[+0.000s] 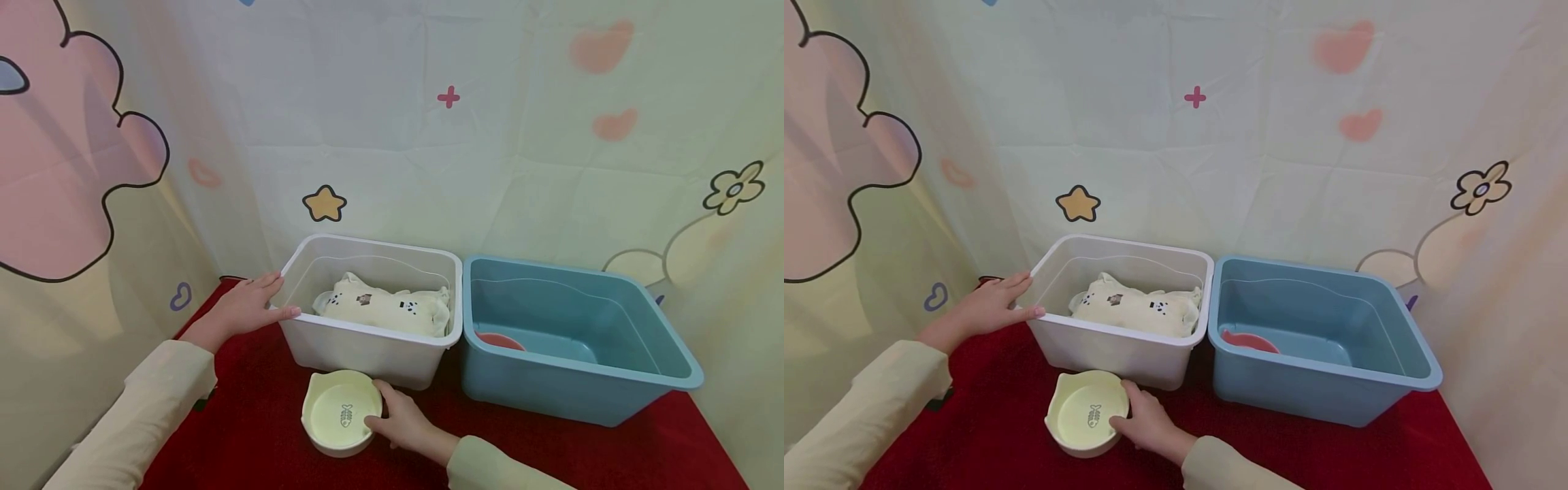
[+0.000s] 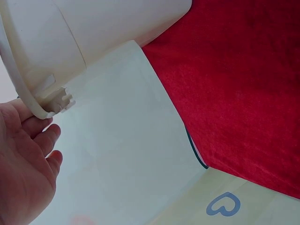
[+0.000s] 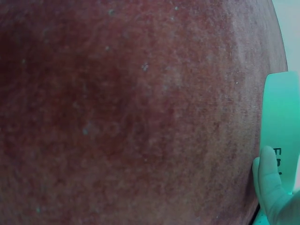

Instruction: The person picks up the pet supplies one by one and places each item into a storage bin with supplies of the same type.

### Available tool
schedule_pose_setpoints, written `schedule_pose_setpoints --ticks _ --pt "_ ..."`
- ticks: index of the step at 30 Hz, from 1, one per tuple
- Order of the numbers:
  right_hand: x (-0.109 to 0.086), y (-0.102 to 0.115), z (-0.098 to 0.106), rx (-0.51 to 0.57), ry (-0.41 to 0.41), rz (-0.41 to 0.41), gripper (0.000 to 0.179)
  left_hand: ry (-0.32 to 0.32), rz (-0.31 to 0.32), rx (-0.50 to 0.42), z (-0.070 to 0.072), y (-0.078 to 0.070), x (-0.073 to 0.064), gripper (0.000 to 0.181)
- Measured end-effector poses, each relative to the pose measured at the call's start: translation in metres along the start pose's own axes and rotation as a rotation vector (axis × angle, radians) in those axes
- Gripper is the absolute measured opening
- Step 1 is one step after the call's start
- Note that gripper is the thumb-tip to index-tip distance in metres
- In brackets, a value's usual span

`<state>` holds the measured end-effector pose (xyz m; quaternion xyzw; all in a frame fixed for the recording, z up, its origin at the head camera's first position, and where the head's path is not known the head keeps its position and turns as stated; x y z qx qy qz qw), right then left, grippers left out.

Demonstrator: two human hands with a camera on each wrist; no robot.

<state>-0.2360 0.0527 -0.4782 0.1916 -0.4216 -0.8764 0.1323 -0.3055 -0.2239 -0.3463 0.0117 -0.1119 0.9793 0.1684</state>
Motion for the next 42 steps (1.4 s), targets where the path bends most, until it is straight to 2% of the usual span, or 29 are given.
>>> schedule_pose_setpoints --ticks 20,42 --pt "0.002 0.006 -0.005 -0.005 -0.065 -0.014 0.057 -0.001 0.004 0.001 0.0 -0.001 0.0 0.09" --pt "0.004 0.009 -0.011 0.079 -0.096 -0.015 0.06 0.008 0.007 -0.011 0.0 0.0 -0.001 0.09"
Point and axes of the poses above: each hand's wrist, its own x-axis towards the middle knuckle, its own z-axis out of the back of the hand, y = z × x, the point moved 2 cm from there along x, towards the middle knuckle, and after that the axes turned 6 degrees about -z, right-handed, at the moved point
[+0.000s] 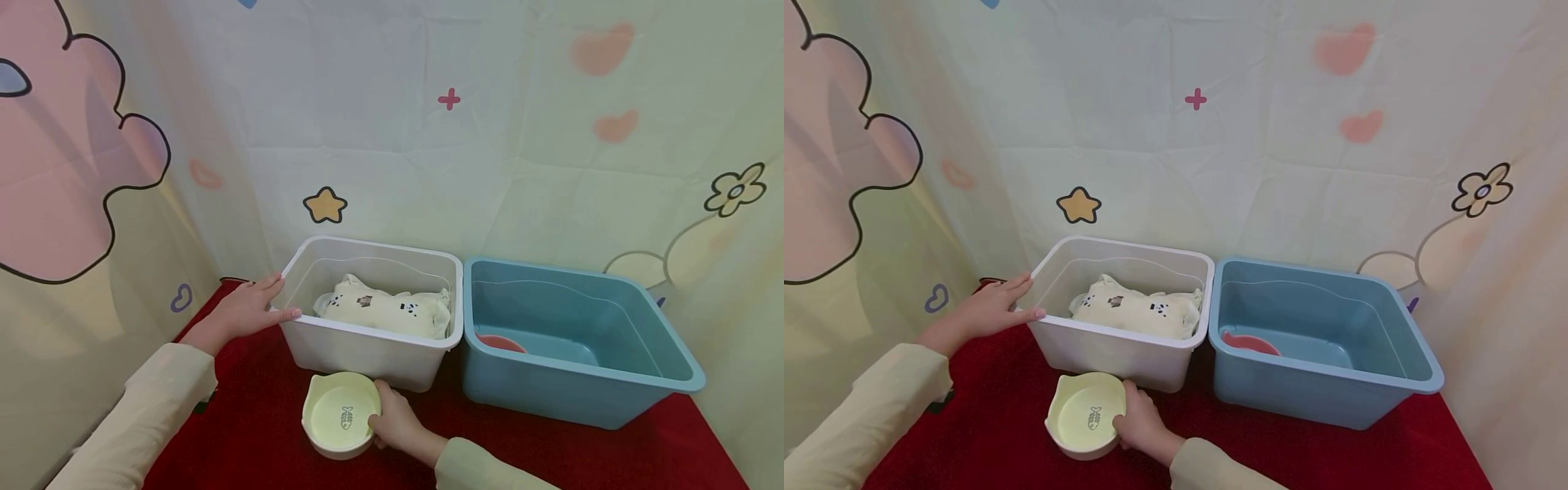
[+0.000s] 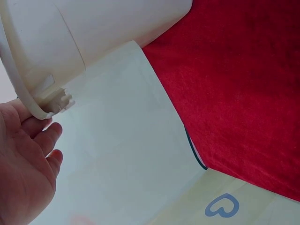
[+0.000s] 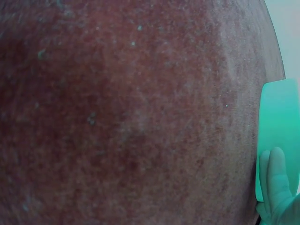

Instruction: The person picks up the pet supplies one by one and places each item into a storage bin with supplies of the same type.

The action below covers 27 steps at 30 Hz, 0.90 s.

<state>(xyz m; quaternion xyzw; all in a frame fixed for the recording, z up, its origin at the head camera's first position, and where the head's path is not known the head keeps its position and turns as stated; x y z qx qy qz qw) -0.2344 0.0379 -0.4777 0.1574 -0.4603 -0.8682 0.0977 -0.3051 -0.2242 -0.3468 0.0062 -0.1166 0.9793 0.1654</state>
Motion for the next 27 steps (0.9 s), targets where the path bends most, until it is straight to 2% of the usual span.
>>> schedule_pose_setpoints --ticks 17,22,27 --pt "0.0034 0.0001 -0.0031 -0.037 -0.057 0.003 0.048 0.002 0.004 -0.006 -0.0009 0.0014 0.0 0.091" --pt "0.0059 -0.0037 -0.0042 -0.023 -0.071 -0.005 0.052 0.003 0.004 -0.006 -0.0002 0.0 0.0002 0.091" --pt "0.0041 -0.0026 -0.0027 0.039 -0.062 -0.06 0.061 0.0 0.003 -0.007 0.0001 -0.0005 0.0003 0.09"
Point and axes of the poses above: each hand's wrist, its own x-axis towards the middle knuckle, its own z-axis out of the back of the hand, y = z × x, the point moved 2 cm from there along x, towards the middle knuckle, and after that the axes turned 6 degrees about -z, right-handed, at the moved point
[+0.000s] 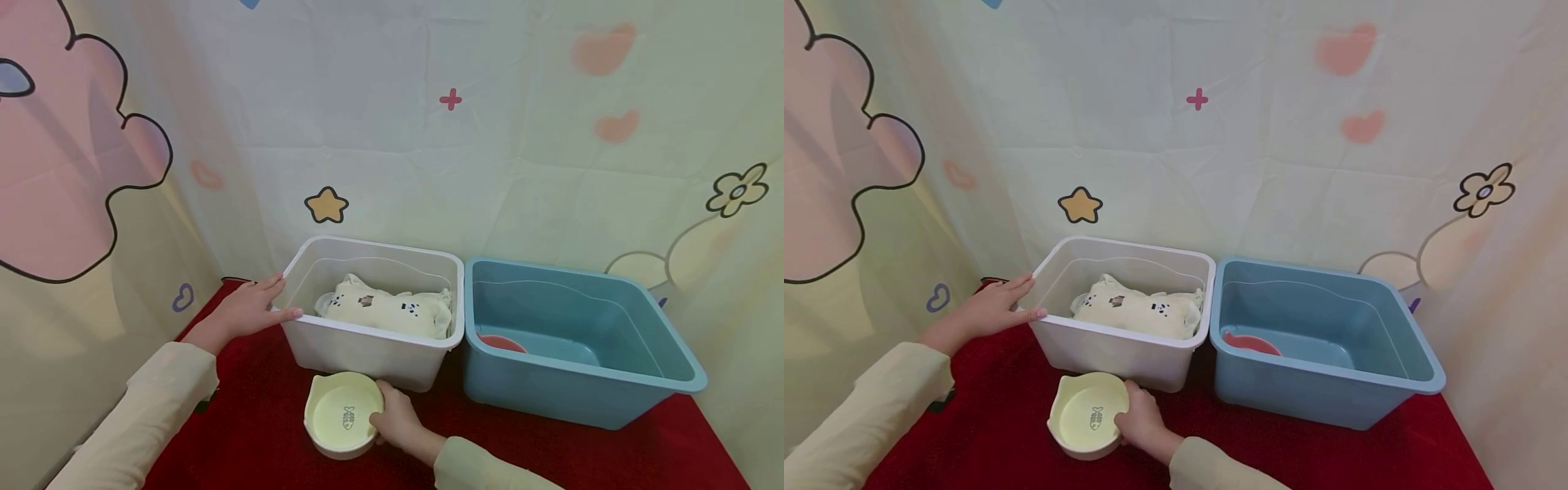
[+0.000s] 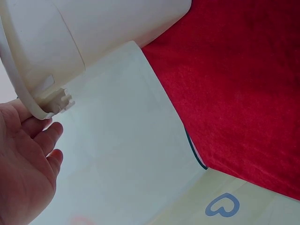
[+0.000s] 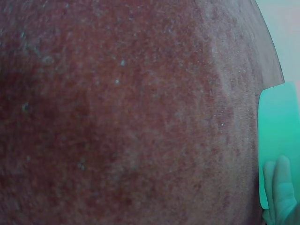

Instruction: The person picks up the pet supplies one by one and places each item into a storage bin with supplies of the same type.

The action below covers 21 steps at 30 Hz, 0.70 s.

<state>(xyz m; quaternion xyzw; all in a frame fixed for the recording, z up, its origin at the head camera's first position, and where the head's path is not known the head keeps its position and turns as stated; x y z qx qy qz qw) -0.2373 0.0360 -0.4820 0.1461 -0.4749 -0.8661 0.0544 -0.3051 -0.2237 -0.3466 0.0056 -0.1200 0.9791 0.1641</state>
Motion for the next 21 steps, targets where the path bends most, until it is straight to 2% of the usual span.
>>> schedule_pose_setpoints --ticks 6,12,21 --pt "-0.001 0.0 0.004 0.046 0.001 -0.026 0.06 -0.003 -0.006 0.008 0.001 -0.001 0.001 0.09" --pt "-0.005 0.001 0.008 0.041 0.019 -0.027 0.056 0.004 -0.002 0.004 0.001 -0.001 0.001 0.091" --pt "-0.01 -0.002 0.008 0.025 0.004 -0.022 0.058 0.008 0.006 -0.008 0.0 -0.001 0.001 0.091"
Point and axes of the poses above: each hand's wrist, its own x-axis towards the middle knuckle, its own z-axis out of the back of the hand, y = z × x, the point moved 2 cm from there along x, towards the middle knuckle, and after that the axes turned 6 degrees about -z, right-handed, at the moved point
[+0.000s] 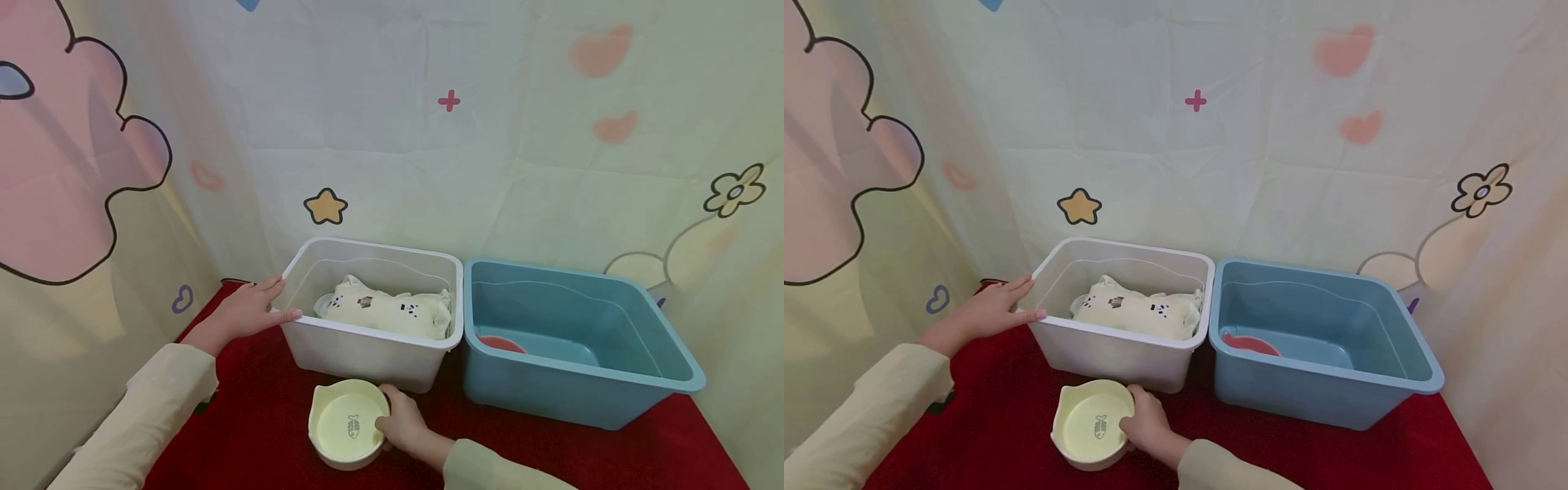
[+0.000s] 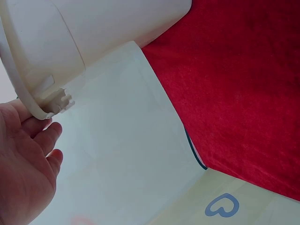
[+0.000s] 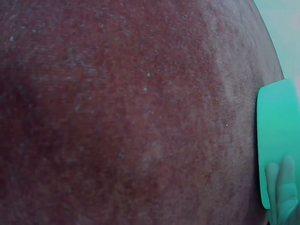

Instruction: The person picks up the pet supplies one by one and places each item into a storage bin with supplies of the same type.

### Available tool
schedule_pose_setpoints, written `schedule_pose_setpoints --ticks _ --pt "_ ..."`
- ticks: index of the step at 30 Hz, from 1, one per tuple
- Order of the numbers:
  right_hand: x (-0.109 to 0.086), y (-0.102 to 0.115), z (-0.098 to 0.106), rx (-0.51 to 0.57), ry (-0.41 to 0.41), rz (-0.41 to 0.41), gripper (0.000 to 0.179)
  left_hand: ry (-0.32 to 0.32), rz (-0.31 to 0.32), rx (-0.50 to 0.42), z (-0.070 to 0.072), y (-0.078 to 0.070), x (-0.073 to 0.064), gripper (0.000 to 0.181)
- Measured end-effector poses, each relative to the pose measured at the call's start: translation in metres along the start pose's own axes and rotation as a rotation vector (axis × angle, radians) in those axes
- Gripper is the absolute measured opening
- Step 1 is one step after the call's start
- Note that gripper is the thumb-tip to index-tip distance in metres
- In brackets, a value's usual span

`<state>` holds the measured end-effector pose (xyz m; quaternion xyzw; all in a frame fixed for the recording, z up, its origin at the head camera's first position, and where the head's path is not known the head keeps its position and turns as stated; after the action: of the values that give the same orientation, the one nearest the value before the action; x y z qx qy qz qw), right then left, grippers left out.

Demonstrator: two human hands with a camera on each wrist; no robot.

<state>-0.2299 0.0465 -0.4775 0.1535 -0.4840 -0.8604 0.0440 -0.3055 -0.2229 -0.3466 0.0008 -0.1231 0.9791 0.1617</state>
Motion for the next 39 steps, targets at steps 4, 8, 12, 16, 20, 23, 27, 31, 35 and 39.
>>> schedule_pose_setpoints --ticks 4,8,12,16,20,23,27,31,35,39 --pt "-0.001 -0.001 0.001 0.009 -0.004 0.0 0.057 0.004 0.002 -0.004 0.0 0.001 0.0 0.091" --pt "-0.003 -0.001 0.003 0.011 0.004 -0.005 0.057 0.004 -0.003 0.0 0.0 0.001 0.0 0.091" --pt "-0.006 -0.001 0.004 0.011 0.028 -0.017 0.056 0.003 -0.002 -0.003 0.0 0.001 0.0 0.091" --pt "-0.01 -0.001 0.005 0.009 0.053 -0.021 0.057 0.001 0.0 0.002 -0.001 0.002 -0.001 0.091" --pt "-0.014 0.0 0.006 0.013 0.067 -0.027 0.058 0.001 -0.002 0.01 -0.001 0.003 0.0 0.092" --pt "-0.015 0.0 0.008 0.02 0.074 -0.027 0.057 0.001 -0.003 0.006 -0.001 0.003 0.0 0.092" --pt "-0.016 0.001 0.009 0.026 0.082 -0.024 0.056 0.004 -0.003 0.005 -0.001 0.002 0.0 0.093" --pt "-0.018 0.002 0.01 0.027 0.089 -0.019 0.057 0.005 -0.003 0.007 -0.001 0.001 0.0 0.092" --pt "-0.02 0.004 0.012 0.03 0.103 -0.013 0.057 0.005 -0.006 0.01 0.0 0.001 -0.001 0.092" --pt "-0.022 0.007 0.015 0.029 0.112 -0.007 0.056 0.006 -0.01 0.016 0.0 0.001 -0.001 0.092"
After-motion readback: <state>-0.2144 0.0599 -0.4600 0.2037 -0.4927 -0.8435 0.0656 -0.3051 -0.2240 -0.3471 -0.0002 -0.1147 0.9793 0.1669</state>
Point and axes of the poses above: each hand's wrist, its own x-axis towards the middle knuckle, its own z-axis out of the back of the hand, y = z × x, the point moved 2 cm from there along x, towards the middle knuckle, and after that the axes turned 6 degrees about -z, right-handed, at the moved point
